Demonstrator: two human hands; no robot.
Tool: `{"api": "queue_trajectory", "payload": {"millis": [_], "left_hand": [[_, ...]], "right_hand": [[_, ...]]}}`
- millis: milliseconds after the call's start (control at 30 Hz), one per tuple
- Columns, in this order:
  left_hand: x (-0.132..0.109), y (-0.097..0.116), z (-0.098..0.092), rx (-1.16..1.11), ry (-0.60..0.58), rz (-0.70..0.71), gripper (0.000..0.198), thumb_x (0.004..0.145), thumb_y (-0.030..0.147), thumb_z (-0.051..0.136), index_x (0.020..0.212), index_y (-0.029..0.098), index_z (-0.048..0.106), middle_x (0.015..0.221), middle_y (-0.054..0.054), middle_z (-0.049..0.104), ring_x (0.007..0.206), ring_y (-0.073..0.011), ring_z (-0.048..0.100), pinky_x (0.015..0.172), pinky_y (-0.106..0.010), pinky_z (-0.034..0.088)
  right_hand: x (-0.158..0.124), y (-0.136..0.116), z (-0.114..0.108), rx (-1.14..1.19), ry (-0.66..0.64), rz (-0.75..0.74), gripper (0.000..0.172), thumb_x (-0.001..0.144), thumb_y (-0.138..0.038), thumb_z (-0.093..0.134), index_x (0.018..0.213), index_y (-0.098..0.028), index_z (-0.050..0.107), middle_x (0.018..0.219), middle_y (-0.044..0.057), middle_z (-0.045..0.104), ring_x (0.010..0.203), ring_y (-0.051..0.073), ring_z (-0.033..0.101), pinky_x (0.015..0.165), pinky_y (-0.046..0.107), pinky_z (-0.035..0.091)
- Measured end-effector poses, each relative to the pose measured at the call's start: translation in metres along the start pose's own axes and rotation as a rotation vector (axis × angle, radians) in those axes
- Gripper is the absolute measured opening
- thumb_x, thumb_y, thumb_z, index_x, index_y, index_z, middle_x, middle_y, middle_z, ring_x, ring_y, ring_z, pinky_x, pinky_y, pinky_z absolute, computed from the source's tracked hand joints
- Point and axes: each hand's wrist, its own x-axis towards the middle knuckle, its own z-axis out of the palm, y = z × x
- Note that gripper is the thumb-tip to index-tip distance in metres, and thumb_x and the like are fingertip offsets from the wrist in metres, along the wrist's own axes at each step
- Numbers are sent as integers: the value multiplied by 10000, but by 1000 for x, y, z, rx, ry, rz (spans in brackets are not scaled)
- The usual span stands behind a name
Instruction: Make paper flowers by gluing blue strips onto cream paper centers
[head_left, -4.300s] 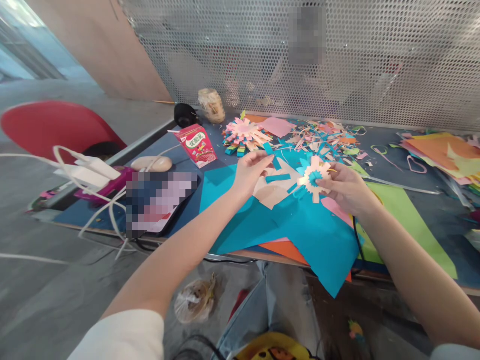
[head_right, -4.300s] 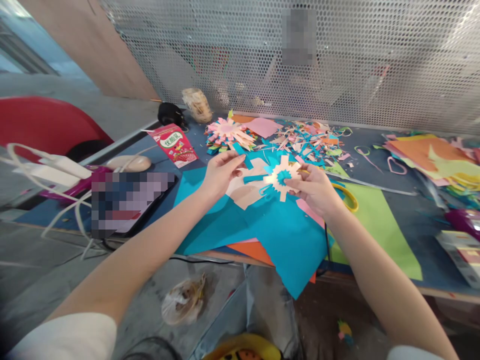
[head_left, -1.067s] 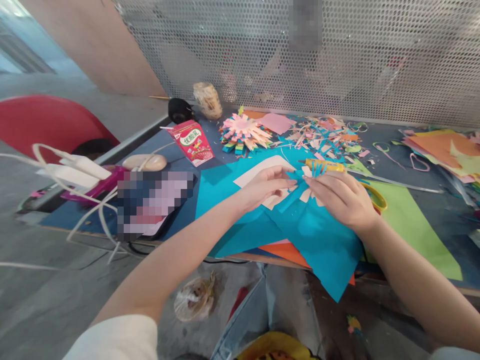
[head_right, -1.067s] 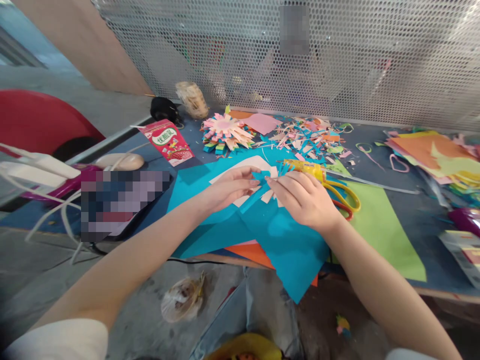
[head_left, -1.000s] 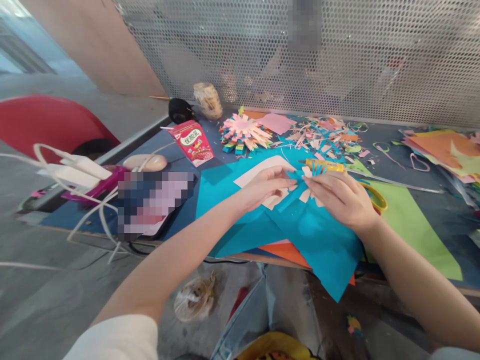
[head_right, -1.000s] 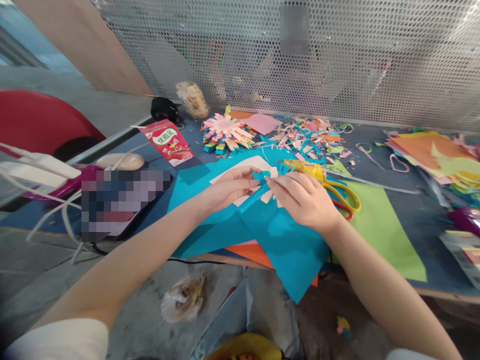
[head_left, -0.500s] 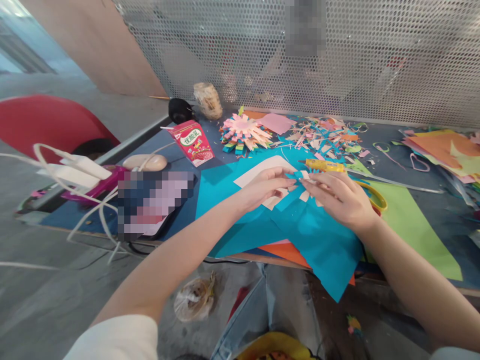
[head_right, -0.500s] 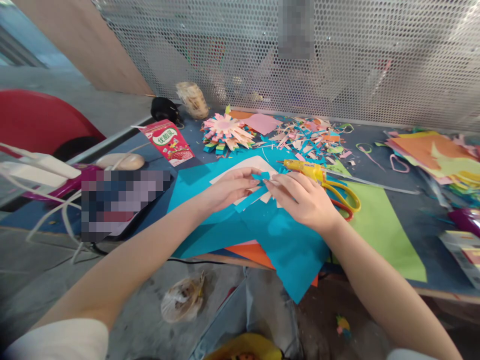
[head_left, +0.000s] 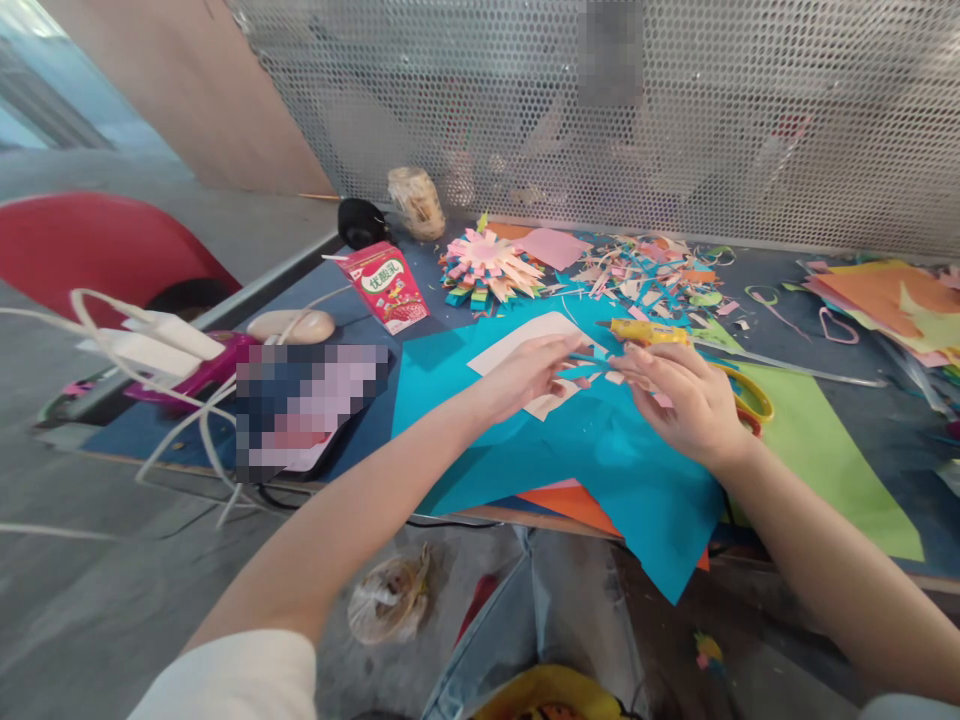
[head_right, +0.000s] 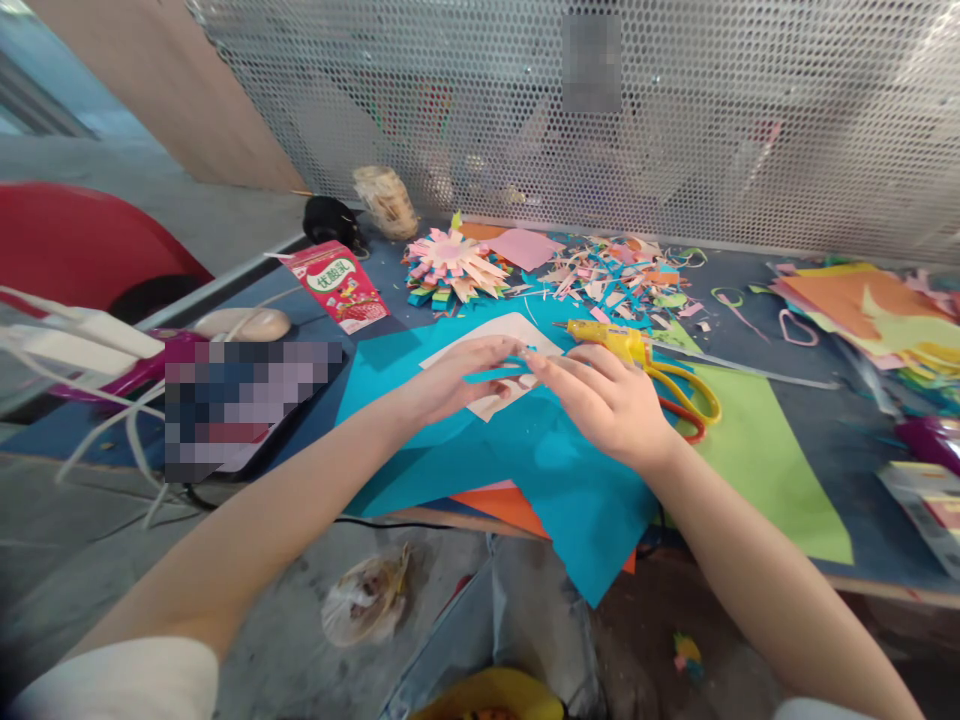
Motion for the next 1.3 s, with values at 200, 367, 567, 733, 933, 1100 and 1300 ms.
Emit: {"api": "queue_trajectory", "payload": {"millis": [200,367,567,733,933,1100,1300], "left_hand": [[4,-1,-3,-24,-82,-66,405,740,571,600,791,169,602,702,-39,642,575,-111,560,521,-232,390],[7,-9,-12,357,-234,68,273,694,398,705,849,174,689,672,-8,631,566,-88,526,526,-209,399],[-1,-6,-18,879,-339,287,119,739,306,687,810,237,752,785,-45,703,667,-138,598,596,-231,430],[3,-4,-21,1181,-319,437,290,721,198,705,1001,272,715,956,-47,704,955,-197,614,817,-274,440],[7,-13,-23,1485,-493,590,368,870,218,536,1233,255,579,978,-58,708,952,-169,633,769,-258,475],[1,-16,-21,1757,-515,897,347,937,188,378,1219,179,580,880,-83,702,879,-170,652,707,-265,498],[-8,-22,-13,1860,-446,1146,317,911,115,398,1158,137,596,801,-54,693,768,-164,654,575,-245,474]], "right_hand": [[5,-6,2,174,45,361,662,877,-249,491,1449,-325,165,1182,84,627,961,230,643,756,404,574],[8,-4,4,220,135,447,749,884,-287,499,1460,-337,23,1269,120,545,1000,235,628,675,351,576],[8,14,0,116,291,552,767,884,-320,509,1461,-345,4,1155,138,561,1005,249,618,600,292,553],[-3,35,11,124,335,566,781,902,-290,465,1455,-341,-83,1169,133,527,952,204,627,674,302,551],[-13,34,42,369,344,606,844,853,-308,546,1447,-349,-51,1149,105,517,918,185,615,667,333,560],[-12,28,48,507,390,689,815,799,-313,621,1425,-360,100,1127,89,524,811,173,607,647,345,566],[-12,23,49,427,363,654,799,815,-285,593,1437,-330,94,1121,101,521,848,184,576,658,352,565]]}}
